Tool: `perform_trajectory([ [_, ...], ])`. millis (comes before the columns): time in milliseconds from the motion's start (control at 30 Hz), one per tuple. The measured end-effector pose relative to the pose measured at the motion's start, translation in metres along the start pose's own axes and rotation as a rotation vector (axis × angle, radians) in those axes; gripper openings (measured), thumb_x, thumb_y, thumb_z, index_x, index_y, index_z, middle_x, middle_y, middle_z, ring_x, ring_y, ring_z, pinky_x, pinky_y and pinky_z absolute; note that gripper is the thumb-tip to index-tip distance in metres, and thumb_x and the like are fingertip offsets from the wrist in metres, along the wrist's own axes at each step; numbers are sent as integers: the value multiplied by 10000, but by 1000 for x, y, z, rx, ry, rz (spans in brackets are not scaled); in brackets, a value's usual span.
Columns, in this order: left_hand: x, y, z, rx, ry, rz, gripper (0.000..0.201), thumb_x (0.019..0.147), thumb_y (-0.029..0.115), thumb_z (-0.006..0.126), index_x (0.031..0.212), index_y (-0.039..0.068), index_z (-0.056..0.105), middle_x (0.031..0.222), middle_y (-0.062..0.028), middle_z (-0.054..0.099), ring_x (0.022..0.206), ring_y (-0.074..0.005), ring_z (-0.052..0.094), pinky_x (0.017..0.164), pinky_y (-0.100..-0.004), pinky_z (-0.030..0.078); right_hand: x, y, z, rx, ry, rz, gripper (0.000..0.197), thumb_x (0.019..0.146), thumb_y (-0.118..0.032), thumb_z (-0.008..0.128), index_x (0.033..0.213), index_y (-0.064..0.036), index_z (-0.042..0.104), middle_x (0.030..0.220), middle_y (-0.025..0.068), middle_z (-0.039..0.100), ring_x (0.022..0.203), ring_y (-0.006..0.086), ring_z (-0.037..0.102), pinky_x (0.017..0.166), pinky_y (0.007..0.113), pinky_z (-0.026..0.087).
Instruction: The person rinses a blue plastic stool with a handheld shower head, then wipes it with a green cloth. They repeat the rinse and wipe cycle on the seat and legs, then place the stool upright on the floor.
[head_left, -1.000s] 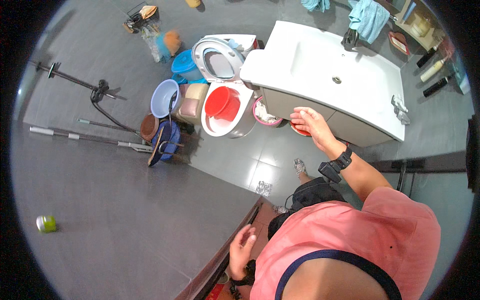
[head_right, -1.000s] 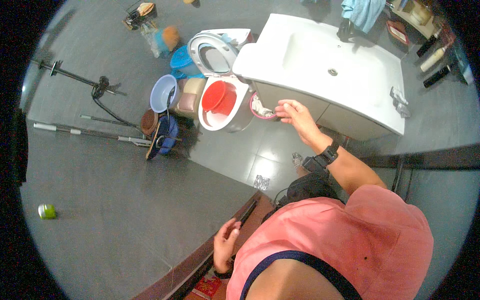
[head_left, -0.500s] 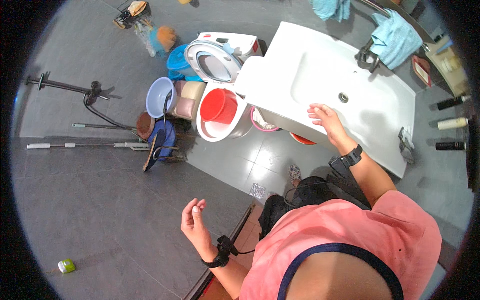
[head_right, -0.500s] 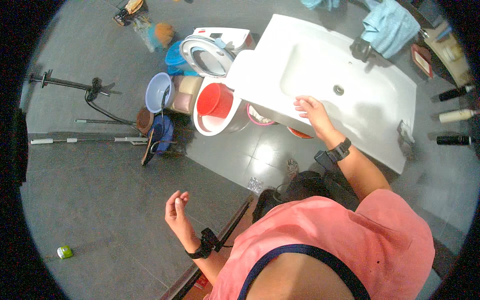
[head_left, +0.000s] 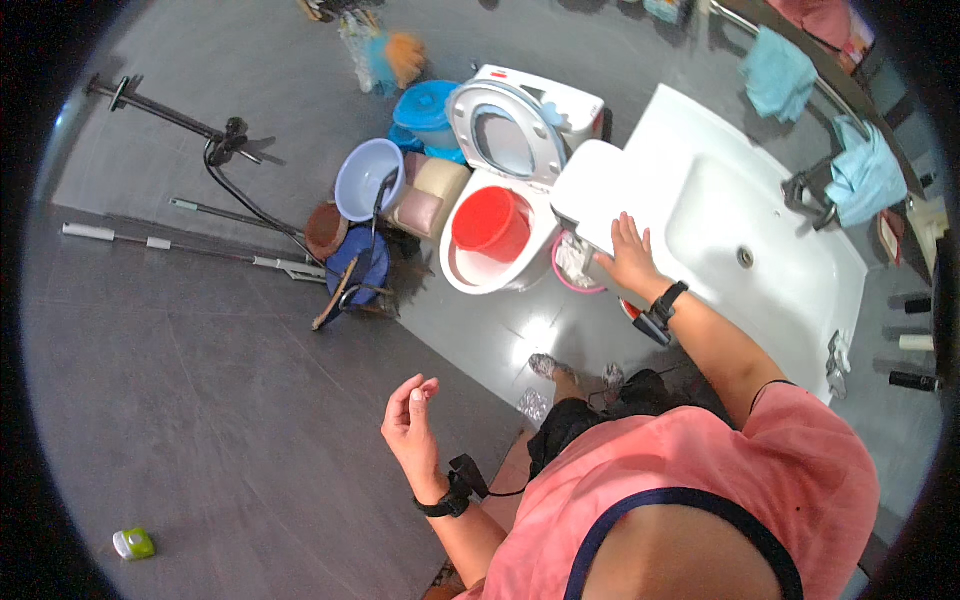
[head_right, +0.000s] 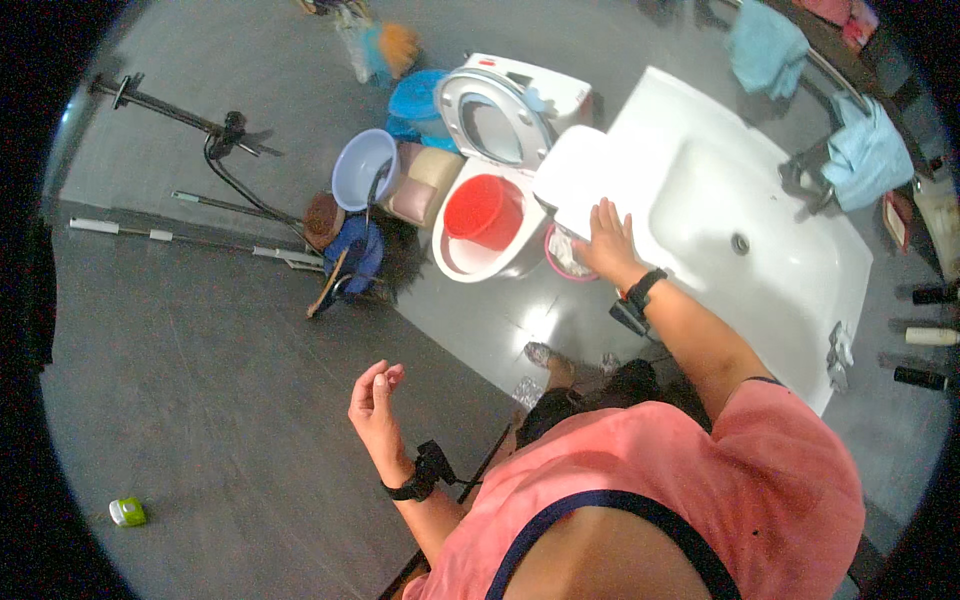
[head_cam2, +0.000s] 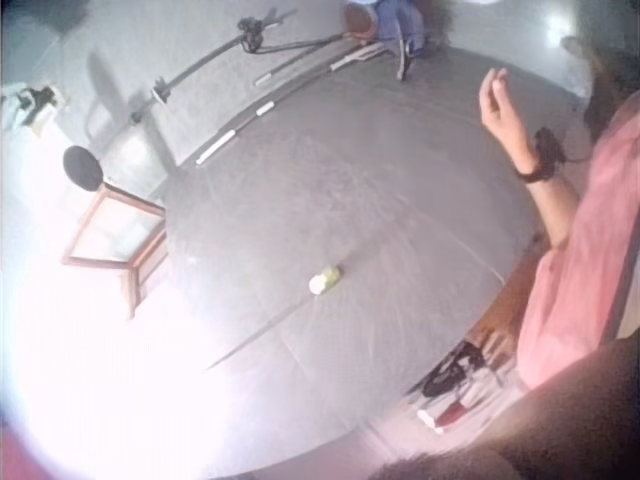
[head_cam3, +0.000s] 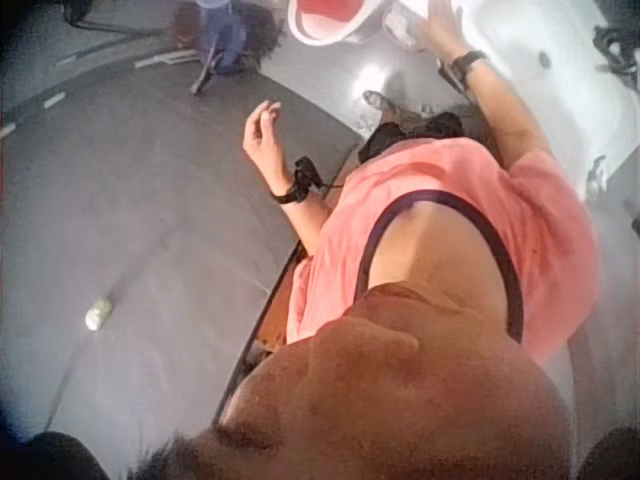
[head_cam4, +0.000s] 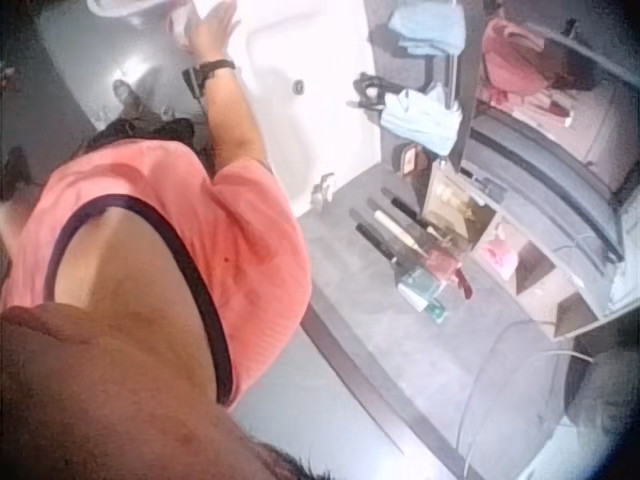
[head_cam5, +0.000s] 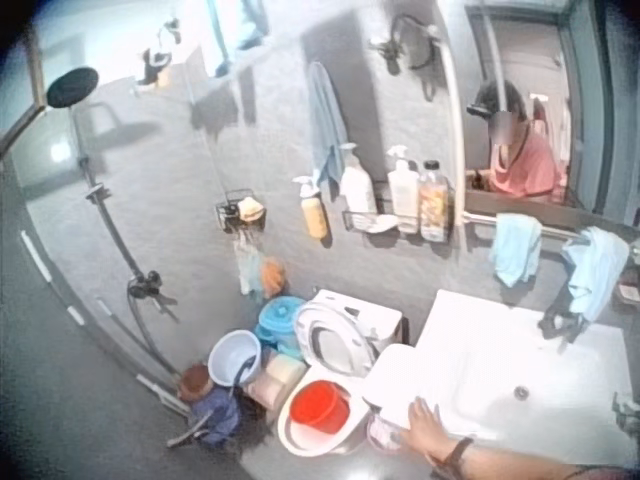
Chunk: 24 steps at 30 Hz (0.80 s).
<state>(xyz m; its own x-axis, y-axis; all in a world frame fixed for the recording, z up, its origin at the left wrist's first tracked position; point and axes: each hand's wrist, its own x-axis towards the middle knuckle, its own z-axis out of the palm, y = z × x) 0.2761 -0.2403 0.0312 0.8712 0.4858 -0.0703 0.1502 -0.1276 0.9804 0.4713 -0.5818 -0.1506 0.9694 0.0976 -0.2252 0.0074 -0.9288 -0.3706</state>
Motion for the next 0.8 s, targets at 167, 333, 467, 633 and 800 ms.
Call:
perform_trajectory([
  [167,65,-10,-31,-50,68,11,231,969,146,562,1098,-33,630,975,-123,691,914,-173,653,876,-306,506,36,-27,15,-88,103,-39,885,850,-419,635,1424,122,235,1516,312,163,1437,406,125,1146,559,82],
  [333,124,-26,-58,-141,75,8,232,973,140,553,1101,-40,623,962,-125,684,902,-177,651,862,-312,517,55,-32,22,-139,54,-28,881,820,-454,662,1411,91,300,1485,349,196,1415,440,161,1138,554,117],
  [467,160,-42,-66,-167,21,-27,233,974,137,550,1106,-44,615,967,-125,682,897,-176,649,859,-313,518,53,-39,19,-17,102,-44,720,859,-388,633,1385,37,387,1492,265,281,1402,404,238,1132,564,146],
  [633,198,-62,-70,-189,12,-114,232,976,134,547,1109,-43,615,968,-125,682,889,-176,649,863,-304,512,62,-70,8,344,145,-27,500,916,-240,597,1353,-32,471,1409,225,444,1317,341,416,1102,412,306],
  [800,237,-73,-79,-167,50,-189,237,974,158,550,1129,-7,620,997,-115,683,891,-173,649,841,-307,519,111,-104,1,934,38,99,421,945,-264,577,1269,3,557,1175,129,631,1034,203,601,912,318,456],
])
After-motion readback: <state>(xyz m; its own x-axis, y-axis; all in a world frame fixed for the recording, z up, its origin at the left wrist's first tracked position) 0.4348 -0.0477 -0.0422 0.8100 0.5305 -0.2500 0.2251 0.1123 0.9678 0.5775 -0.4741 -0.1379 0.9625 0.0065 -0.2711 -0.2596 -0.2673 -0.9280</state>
